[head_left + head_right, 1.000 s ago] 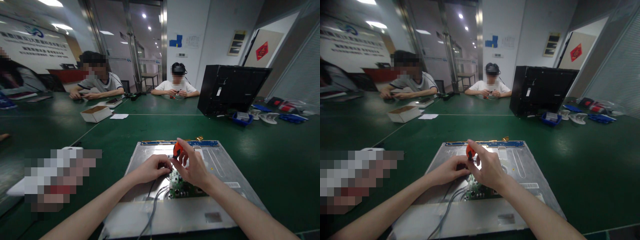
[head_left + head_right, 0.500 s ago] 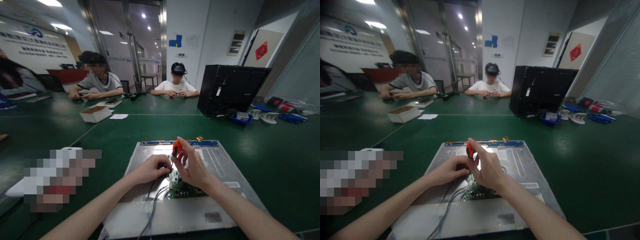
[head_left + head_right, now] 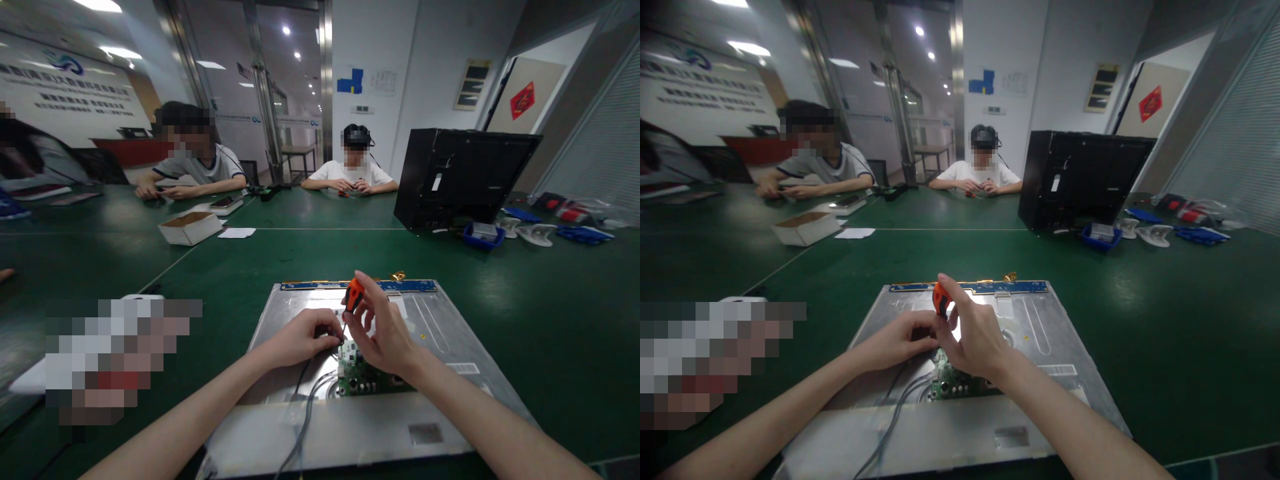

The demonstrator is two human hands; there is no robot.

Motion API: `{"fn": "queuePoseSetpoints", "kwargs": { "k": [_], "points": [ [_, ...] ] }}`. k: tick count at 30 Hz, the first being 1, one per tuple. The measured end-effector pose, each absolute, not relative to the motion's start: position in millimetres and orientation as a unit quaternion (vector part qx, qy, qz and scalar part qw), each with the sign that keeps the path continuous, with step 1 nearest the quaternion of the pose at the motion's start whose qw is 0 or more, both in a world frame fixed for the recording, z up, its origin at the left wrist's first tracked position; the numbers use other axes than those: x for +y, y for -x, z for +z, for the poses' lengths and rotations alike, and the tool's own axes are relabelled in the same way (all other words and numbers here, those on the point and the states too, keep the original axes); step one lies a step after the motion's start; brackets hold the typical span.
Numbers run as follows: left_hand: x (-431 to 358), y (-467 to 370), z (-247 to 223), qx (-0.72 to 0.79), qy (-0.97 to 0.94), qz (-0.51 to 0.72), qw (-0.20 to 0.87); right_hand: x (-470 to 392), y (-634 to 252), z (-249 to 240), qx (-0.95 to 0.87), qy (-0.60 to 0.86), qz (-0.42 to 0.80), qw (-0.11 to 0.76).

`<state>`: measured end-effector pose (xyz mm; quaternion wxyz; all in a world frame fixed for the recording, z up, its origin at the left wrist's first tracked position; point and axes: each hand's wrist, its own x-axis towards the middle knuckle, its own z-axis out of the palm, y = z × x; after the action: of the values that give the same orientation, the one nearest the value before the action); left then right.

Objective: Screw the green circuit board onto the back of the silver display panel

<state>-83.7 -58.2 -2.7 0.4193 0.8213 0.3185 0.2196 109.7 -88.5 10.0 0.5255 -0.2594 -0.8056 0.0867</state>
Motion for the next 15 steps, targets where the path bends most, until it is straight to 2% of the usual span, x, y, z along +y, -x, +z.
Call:
{"fn": "queuePoseSetpoints", "kwargs": {
  "k": [15],
  "points": [
    [-58.7, 83.0, -1.8, 0.335, -0.819, 0.217, 0.412, -84.9, -108.1, 6.6, -0.797, 0.267, 0.049, 0.539]
  ]
}}
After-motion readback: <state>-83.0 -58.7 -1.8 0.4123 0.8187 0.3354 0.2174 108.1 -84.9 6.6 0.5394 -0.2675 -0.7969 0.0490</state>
